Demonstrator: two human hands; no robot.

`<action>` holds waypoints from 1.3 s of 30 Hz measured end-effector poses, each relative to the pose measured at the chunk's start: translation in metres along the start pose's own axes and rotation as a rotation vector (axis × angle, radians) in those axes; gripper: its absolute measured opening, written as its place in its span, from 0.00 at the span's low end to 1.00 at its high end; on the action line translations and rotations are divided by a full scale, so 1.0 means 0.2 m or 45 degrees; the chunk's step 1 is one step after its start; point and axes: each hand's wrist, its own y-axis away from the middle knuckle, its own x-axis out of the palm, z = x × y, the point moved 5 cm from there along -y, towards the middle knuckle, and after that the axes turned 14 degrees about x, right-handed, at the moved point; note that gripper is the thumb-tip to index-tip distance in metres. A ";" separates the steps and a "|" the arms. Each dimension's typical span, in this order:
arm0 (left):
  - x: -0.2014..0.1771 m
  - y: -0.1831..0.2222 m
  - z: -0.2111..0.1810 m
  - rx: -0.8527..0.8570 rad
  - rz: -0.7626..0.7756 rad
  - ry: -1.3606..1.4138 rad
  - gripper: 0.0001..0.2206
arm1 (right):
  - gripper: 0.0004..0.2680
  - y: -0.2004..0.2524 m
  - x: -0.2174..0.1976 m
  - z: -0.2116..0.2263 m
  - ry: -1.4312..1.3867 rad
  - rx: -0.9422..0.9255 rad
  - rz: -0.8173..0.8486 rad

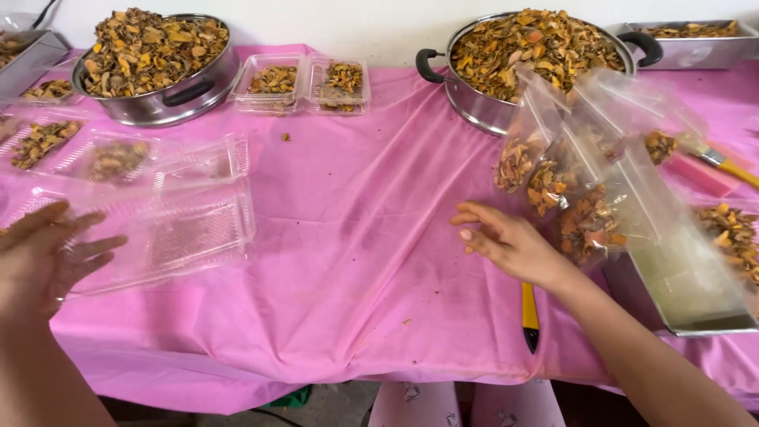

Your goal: Sorting and cleaning dried tea pieces by hand and with a brush, then placing them into plastic bags and containers.

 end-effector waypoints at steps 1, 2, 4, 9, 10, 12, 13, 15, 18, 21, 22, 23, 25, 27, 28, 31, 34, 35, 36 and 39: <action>-0.07 -0.02 0.02 0.154 -0.145 -0.550 0.13 | 0.24 -0.01 0.00 -0.03 0.115 -0.138 -0.036; -0.12 -0.03 0.02 0.309 -0.289 -1.100 0.23 | 0.24 -0.02 0.00 -0.06 0.230 -0.276 -0.073; 0.19 0.04 -0.26 0.309 -0.315 -0.992 0.24 | 0.23 0.00 -0.01 -0.05 0.201 -0.320 -0.114; 0.72 -0.11 -0.38 1.159 -0.144 -1.275 0.24 | 0.22 0.07 -0.02 -0.01 0.178 -0.439 -0.195; 0.88 -0.15 -0.37 1.119 -0.082 -1.367 0.25 | 0.20 0.09 -0.02 0.00 0.187 -0.500 -0.239; 1.20 -0.24 -0.31 1.086 -0.022 -1.436 0.26 | 0.18 0.12 -0.04 0.00 0.210 -0.555 -0.296; 1.35 -0.27 -0.25 1.108 -0.004 -1.641 0.26 | 0.17 0.12 -0.05 0.00 0.230 -0.550 -0.335; 1.57 -0.40 -0.09 1.121 0.010 -1.833 0.27 | 0.17 0.15 -0.07 0.00 0.264 -0.541 -0.372; 1.72 -0.65 0.16 0.954 0.070 -1.882 0.17 | 0.17 0.18 -0.07 0.02 0.332 -0.595 -0.439; 1.71 -0.85 0.27 0.452 0.337 -2.038 0.09 | 0.19 0.15 -0.05 -0.03 0.427 -0.578 -0.474; 1.69 -0.91 0.29 0.373 0.369 -2.051 0.16 | 0.21 0.13 -0.02 -0.05 0.529 -0.551 -0.454; 1.67 -0.96 0.31 0.298 0.409 -2.066 0.26 | 0.23 0.11 0.01 -0.08 0.626 -0.515 -0.436; 1.70 -1.04 0.38 0.401 0.411 -2.086 0.22 | 0.22 0.13 0.01 -0.04 0.638 -0.554 -0.440; 1.73 -1.06 0.38 0.499 0.407 -2.112 0.22 | 0.21 0.15 0.03 -0.01 0.644 -0.600 -0.439; 1.76 -1.05 0.37 0.476 0.540 -2.124 0.24 | 0.21 0.16 0.03 0.00 0.657 -0.620 -0.438; 1.77 -1.14 0.56 0.655 0.545 -2.164 0.12 | 0.19 0.17 0.04 0.01 0.662 -0.647 -0.437; 1.79 -1.18 0.55 1.078 0.278 -2.172 0.07 | 0.19 0.17 0.02 0.02 0.665 -0.672 -0.464; 1.78 -1.15 0.50 1.277 0.146 -2.164 0.04 | 0.18 0.18 0.02 0.03 0.667 -0.695 -0.474; 1.79 -1.16 0.46 1.271 0.151 -2.166 0.04 | 0.18 0.18 0.01 0.03 0.665 -0.694 -0.467; 1.80 -1.12 0.32 1.413 0.104 -2.167 0.06 | 0.19 0.17 0.01 0.02 0.679 -0.695 -0.470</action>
